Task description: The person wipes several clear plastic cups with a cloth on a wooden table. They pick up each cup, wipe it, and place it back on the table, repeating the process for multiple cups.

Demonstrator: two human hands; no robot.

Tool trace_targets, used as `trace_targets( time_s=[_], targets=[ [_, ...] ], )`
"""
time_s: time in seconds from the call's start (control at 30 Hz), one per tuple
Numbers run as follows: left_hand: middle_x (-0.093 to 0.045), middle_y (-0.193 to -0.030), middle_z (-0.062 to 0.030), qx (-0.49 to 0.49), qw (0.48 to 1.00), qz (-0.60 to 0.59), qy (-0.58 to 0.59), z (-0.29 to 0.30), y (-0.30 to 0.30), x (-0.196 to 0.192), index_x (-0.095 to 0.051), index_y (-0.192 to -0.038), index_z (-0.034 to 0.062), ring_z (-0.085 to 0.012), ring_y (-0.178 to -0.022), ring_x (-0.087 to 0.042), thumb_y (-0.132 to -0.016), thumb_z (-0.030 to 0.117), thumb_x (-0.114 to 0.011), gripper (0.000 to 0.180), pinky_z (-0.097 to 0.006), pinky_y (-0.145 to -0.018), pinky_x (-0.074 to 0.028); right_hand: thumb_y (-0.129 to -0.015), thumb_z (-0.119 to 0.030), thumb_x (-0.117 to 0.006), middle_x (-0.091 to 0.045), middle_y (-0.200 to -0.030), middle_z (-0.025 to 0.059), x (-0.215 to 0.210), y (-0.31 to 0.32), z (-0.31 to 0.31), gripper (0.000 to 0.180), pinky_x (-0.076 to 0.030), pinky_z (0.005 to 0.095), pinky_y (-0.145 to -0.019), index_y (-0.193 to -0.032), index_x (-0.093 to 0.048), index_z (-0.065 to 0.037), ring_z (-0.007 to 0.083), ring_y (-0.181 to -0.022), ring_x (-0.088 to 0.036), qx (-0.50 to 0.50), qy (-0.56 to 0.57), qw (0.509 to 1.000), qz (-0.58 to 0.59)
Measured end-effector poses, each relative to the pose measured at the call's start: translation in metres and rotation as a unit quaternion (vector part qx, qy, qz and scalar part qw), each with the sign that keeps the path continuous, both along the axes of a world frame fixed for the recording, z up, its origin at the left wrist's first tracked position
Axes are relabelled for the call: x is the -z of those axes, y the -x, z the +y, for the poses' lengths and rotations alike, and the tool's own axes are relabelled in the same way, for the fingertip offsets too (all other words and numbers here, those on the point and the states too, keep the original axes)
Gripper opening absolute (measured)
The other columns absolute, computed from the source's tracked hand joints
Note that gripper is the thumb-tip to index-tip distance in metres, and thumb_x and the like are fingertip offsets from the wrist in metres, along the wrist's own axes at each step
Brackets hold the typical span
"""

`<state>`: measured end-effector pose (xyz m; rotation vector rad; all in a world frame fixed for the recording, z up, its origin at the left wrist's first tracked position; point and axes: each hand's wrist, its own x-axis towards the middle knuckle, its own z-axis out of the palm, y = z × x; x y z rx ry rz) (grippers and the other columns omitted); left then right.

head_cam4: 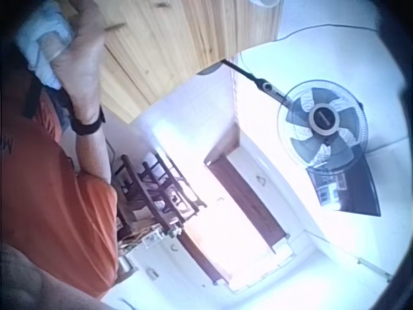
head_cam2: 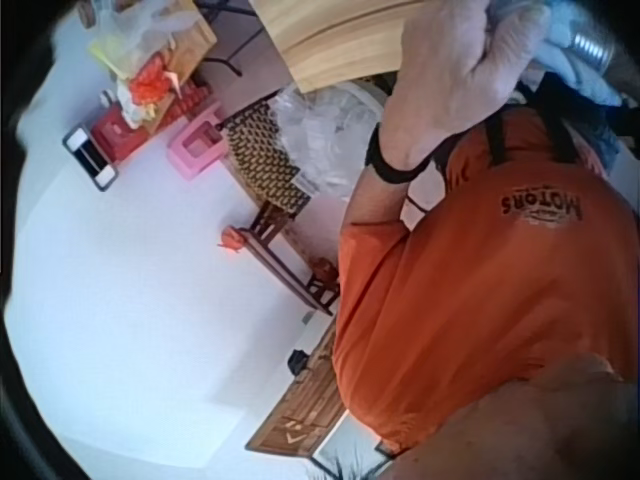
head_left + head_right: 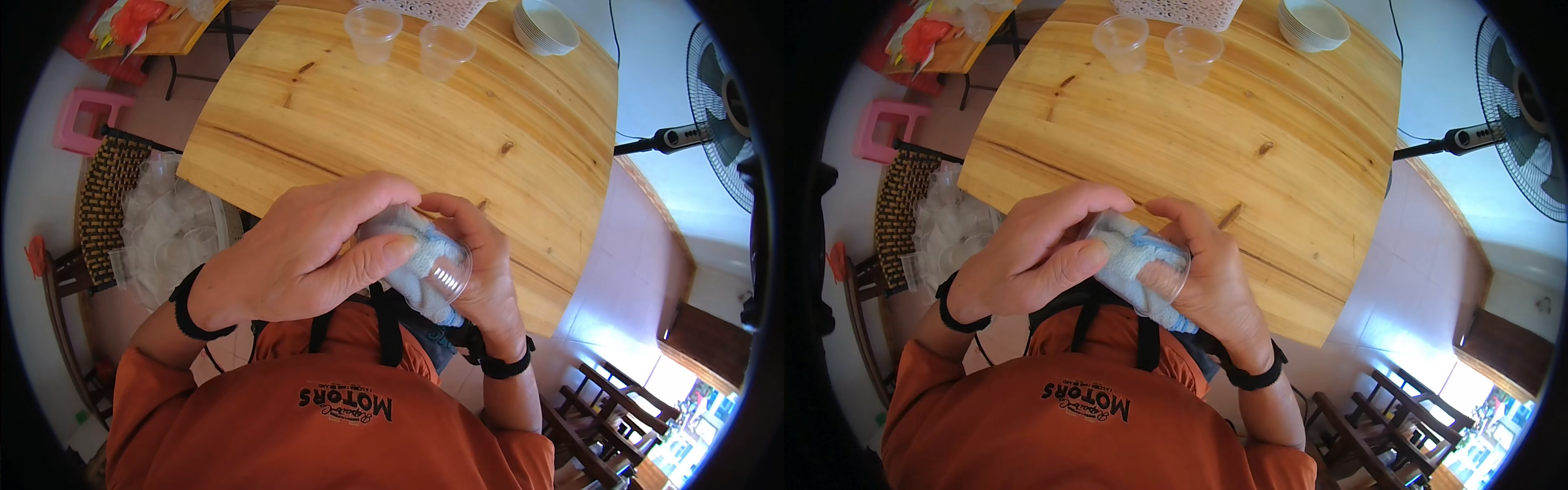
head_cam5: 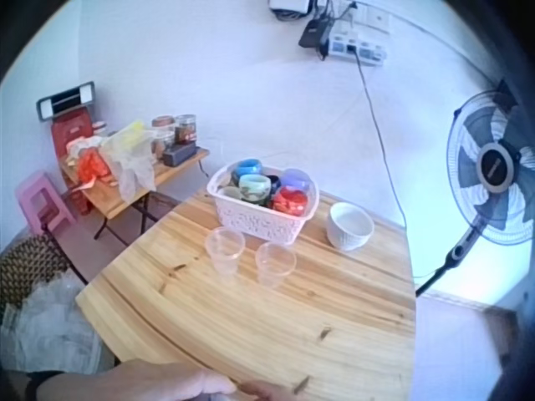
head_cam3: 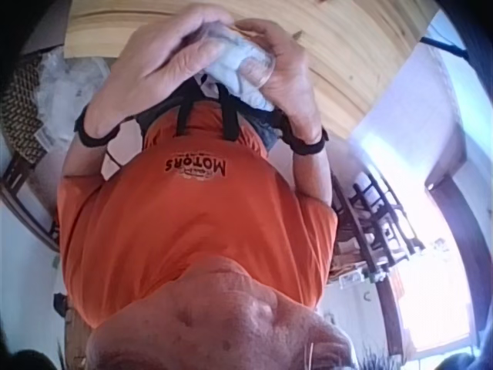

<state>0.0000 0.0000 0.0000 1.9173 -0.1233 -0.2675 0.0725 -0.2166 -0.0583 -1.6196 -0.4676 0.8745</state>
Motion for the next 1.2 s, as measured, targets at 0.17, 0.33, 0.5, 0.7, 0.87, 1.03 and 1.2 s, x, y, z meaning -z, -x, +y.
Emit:
trace_targets(
  time_s=[0.17, 0.33, 0.5, 0.7, 0.87, 1.03, 1.2],
  targets=[
    [-0.061, -0.097, -0.0178, 0.035, 0.990, -0.127, -0.045, -0.001, -0.005, -0.001, -0.055, -0.118, -0.0001, -0.0364, -0.083, -0.061, -0.095, 0.030, -0.058, 0.038, -0.040, -0.070, -0.048, -0.084, -0.041, -0.077, -0.067, -0.095, 0.0086, 0.006, 0.010, 0.005, 0.064, -0.052, 0.0295, -0.078, -0.127, -0.055, 0.001, 0.0124, -0.089, -0.061, 0.021, -0.135, 0.982, 0.131],
    [-0.060, -0.096, -0.0142, 0.011, 0.989, -0.116, -0.095, 0.013, -0.002, 0.000, -0.054, -0.124, -0.0001, -0.0289, -0.081, -0.059, -0.091, 0.022, -0.061, 0.040, -0.036, -0.069, -0.046, -0.084, -0.033, -0.076, -0.067, -0.098, 0.0097, 0.014, 0.002, 0.000, 0.057, -0.053, 0.0306, -0.079, -0.123, -0.057, 0.004, 0.0142, -0.089, -0.062, -0.023, -0.058, 0.993, 0.097],
    [-0.054, -0.096, -0.0024, -0.167, 0.985, -0.046, -0.018, 0.010, 0.004, 0.004, -0.050, -0.133, 0.0010, -0.0113, -0.074, -0.046, -0.091, 0.023, -0.059, 0.048, -0.024, -0.066, -0.039, -0.084, -0.033, -0.072, -0.069, -0.098, 0.0241, 0.021, -0.009, -0.018, 0.045, -0.054, 0.0419, -0.080, -0.111, -0.065, 0.002, 0.0377, -0.090, -0.068, 0.012, 0.015, 0.995, -0.097],
    [-0.055, -0.098, -0.0025, -0.174, 0.983, -0.052, 0.025, 0.029, -0.010, 0.023, -0.048, -0.135, -0.0002, -0.0050, -0.069, -0.042, -0.100, 0.031, -0.049, 0.047, -0.020, -0.061, -0.036, -0.087, -0.026, -0.070, -0.066, -0.085, 0.0213, -0.007, -0.010, -0.021, 0.035, -0.054, 0.0371, -0.073, -0.107, -0.063, 0.002, 0.0348, -0.079, -0.067, 0.228, -0.104, 0.966, -0.057],
    [-0.056, -0.098, -0.0038, -0.170, 0.979, 0.021, 0.109, 0.008, -0.011, 0.040, -0.048, -0.134, -0.0009, -0.0052, -0.066, -0.045, -0.101, 0.029, -0.049, 0.044, -0.019, -0.057, -0.038, -0.092, -0.024, -0.065, -0.066, -0.090, 0.0180, -0.021, -0.012, -0.006, 0.035, -0.053, 0.0338, -0.074, -0.110, -0.059, 0.005, 0.0246, -0.083, -0.067, 0.241, -0.204, 0.908, -0.276],
    [-0.057, -0.099, -0.0058, -0.184, 0.975, 0.010, 0.124, -0.006, -0.012, 0.036, -0.049, -0.130, -0.0016, -0.0074, -0.066, -0.048, -0.095, 0.033, -0.054, 0.049, -0.021, -0.058, -0.040, -0.096, -0.030, -0.063, -0.066, -0.087, 0.0113, -0.012, -0.020, -0.002, 0.037, -0.051, 0.0309, -0.071, -0.112, -0.060, 0.003, 0.0144, -0.082, -0.063, 0.255, -0.224, 0.935, -0.101],
    [-0.056, -0.103, -0.0075, -0.089, 0.988, 0.019, 0.123, 0.006, -0.014, 0.031, -0.044, -0.134, -0.0016, -0.0081, -0.069, -0.050, -0.092, 0.039, -0.058, 0.060, -0.021, -0.060, -0.042, -0.097, -0.032, -0.061, -0.063, -0.080, 0.0094, 0.011, -0.024, -0.004, 0.036, -0.049, 0.0318, -0.065, -0.103, -0.061, 0.003, 0.0131, -0.075, -0.058, 0.247, -0.157, 0.956, -0.031]
  ],
)
